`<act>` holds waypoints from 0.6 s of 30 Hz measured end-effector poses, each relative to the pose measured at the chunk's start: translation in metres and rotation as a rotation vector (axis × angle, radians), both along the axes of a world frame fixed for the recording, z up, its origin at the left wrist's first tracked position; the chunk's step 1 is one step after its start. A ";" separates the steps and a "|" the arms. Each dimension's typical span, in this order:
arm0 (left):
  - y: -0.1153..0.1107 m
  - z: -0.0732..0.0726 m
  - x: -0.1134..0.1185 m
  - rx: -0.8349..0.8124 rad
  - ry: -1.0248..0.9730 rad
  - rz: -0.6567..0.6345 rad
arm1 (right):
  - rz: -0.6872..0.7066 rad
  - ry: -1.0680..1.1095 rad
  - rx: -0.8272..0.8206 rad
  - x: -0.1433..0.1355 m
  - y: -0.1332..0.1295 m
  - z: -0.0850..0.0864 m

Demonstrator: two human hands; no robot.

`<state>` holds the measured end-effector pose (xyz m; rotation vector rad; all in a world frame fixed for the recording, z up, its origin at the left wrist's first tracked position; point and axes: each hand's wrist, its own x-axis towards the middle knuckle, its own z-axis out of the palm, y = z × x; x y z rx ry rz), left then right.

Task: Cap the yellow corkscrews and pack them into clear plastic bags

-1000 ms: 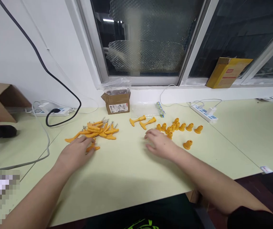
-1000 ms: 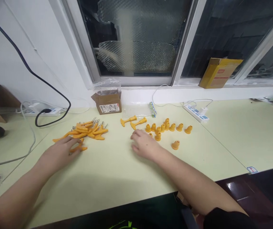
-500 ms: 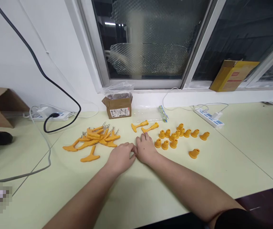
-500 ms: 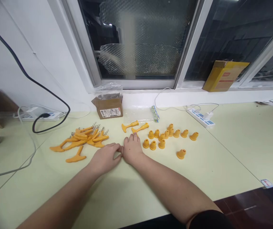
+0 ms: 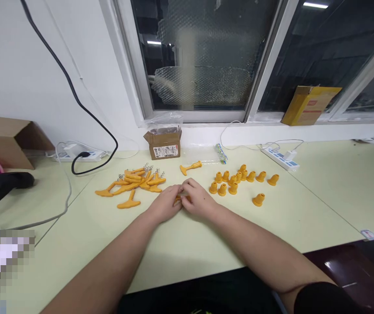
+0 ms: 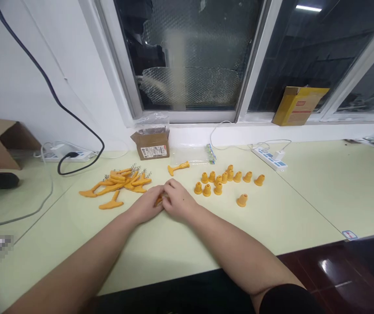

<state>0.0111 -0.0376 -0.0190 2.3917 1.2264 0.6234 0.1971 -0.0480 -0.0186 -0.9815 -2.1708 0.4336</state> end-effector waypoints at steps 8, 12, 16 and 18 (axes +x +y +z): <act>-0.003 0.001 0.002 0.040 -0.037 0.014 | -0.146 -0.044 -0.121 0.022 -0.006 -0.007; -0.004 0.003 -0.001 0.002 -0.311 0.098 | -0.158 0.174 -0.387 0.024 0.001 -0.004; 0.000 0.003 -0.003 -0.215 -0.663 0.189 | -0.086 0.353 -0.714 0.024 0.005 -0.004; 0.003 0.002 -0.003 -0.303 -0.720 0.217 | -0.079 0.346 -0.631 0.024 0.005 -0.006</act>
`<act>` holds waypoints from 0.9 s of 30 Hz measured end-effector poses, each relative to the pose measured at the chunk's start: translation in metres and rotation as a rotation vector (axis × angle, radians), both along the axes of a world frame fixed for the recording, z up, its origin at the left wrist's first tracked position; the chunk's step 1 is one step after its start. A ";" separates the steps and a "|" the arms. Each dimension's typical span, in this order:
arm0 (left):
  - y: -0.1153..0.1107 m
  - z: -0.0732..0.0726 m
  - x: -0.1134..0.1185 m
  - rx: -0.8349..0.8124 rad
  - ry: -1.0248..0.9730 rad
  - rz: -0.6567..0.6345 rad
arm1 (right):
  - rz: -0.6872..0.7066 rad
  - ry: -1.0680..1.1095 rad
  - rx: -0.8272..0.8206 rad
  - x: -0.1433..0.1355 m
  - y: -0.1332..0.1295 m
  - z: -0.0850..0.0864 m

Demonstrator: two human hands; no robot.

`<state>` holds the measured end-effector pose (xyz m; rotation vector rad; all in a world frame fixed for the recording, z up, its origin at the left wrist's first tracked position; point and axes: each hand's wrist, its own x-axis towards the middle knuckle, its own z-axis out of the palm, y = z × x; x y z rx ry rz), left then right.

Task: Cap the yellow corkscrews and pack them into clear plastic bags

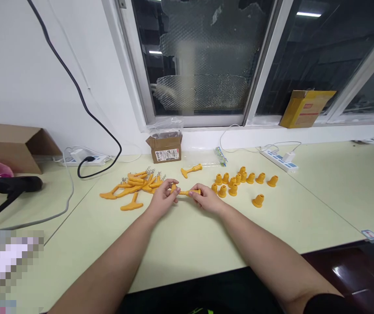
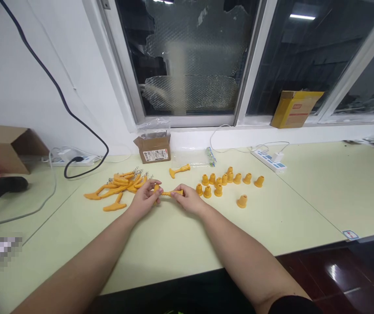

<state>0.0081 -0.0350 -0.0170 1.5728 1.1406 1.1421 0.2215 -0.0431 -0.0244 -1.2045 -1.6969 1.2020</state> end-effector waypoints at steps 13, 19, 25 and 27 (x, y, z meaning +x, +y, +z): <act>0.009 0.014 -0.020 -0.737 -0.696 -0.110 | -0.055 -0.242 0.881 0.003 -0.006 0.010; 0.008 0.013 -0.034 -0.718 -0.600 -0.159 | -0.085 -0.143 0.851 0.009 -0.002 0.008; 0.011 0.011 -0.034 -0.896 -0.468 -0.210 | 0.009 -0.237 0.874 0.012 -0.004 0.012; 0.013 0.011 -0.033 -0.848 -0.451 -0.180 | 0.012 -0.232 0.886 0.011 -0.005 0.012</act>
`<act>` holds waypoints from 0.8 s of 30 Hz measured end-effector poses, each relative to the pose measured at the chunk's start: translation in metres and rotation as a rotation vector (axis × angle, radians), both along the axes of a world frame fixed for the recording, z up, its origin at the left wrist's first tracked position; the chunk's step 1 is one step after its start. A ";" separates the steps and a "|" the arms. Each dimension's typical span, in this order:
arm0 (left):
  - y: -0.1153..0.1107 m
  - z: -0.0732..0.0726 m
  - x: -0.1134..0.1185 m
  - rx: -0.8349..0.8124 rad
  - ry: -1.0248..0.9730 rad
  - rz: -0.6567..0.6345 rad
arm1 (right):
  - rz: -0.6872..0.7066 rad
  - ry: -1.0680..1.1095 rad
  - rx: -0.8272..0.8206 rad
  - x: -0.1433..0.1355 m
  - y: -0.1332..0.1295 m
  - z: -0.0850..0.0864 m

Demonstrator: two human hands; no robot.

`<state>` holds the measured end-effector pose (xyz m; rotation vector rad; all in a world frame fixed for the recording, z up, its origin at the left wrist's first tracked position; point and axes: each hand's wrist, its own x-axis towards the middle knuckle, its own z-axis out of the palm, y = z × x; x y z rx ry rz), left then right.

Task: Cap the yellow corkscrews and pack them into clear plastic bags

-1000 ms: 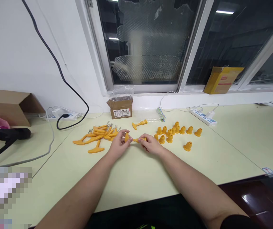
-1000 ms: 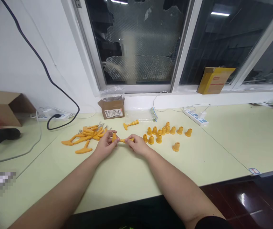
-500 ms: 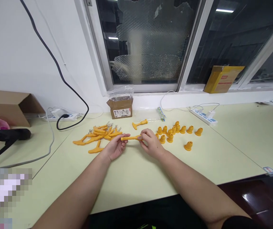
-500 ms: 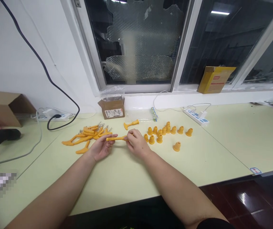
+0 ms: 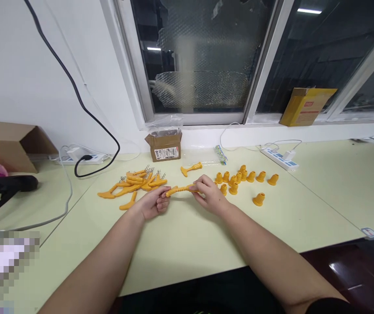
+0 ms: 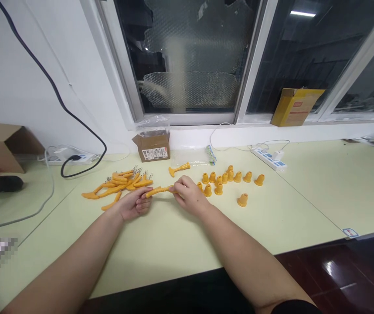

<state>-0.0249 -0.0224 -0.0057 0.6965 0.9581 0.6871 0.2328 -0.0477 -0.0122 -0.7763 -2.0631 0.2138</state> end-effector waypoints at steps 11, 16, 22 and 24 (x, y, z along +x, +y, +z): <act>-0.009 0.009 0.005 0.775 0.130 0.106 | -0.073 0.198 -0.128 0.003 -0.001 0.003; -0.013 0.006 0.015 0.681 0.195 0.082 | -0.016 0.089 -0.125 0.006 0.001 0.003; -0.004 0.022 0.002 0.320 -0.001 0.350 | -0.285 0.151 0.132 0.017 0.001 0.017; -0.003 0.033 -0.008 0.375 0.020 0.428 | -0.376 0.256 0.152 0.025 -0.001 0.026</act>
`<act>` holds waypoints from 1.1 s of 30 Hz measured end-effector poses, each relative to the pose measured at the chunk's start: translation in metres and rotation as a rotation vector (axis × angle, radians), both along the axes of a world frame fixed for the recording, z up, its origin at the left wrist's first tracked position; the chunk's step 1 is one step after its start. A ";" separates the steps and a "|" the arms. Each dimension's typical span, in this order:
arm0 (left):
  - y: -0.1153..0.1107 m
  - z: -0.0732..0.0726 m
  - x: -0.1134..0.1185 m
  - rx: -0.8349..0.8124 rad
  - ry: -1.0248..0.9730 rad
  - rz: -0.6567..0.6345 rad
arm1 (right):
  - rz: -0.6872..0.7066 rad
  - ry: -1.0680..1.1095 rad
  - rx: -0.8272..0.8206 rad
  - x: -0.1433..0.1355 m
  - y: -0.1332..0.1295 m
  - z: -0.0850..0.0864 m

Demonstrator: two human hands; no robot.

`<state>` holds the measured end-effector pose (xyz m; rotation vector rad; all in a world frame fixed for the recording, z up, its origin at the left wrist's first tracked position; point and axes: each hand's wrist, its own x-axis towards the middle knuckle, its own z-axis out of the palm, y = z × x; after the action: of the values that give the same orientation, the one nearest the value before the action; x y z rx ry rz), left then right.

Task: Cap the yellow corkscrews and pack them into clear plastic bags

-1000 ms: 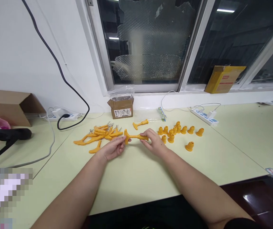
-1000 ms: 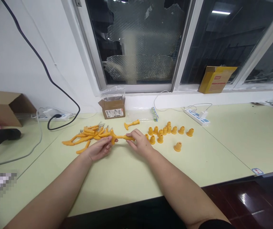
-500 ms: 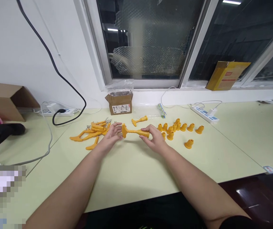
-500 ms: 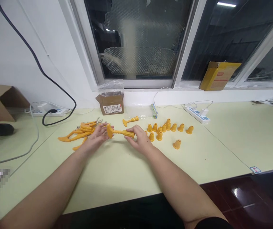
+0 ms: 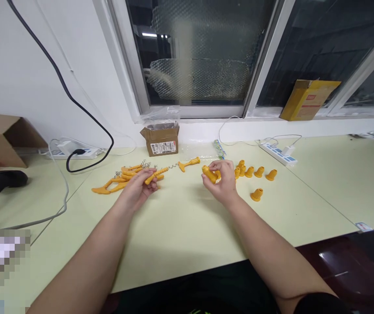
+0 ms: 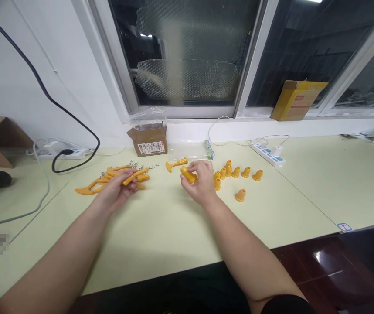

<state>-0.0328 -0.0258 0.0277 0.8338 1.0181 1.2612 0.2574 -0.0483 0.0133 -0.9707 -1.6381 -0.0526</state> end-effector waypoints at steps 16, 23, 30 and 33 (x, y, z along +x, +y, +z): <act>-0.144 -0.033 -0.142 -0.086 0.796 0.264 | -0.647 0.177 -0.688 0.224 -0.066 -0.034; -0.126 -0.037 -0.145 -0.133 1.086 0.085 | -0.550 0.103 -0.865 0.228 -0.070 -0.061; -0.081 -0.030 -0.141 -0.075 1.487 0.003 | -0.477 0.308 -0.732 0.222 -0.085 -0.093; -0.067 -0.032 -0.141 -0.076 1.609 -0.018 | -0.449 0.312 -0.713 0.221 -0.098 -0.095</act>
<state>-0.1734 -0.0925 -0.0047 1.8288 2.2248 0.2875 0.4787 -0.1459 -0.0822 -1.7791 -1.1258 0.3862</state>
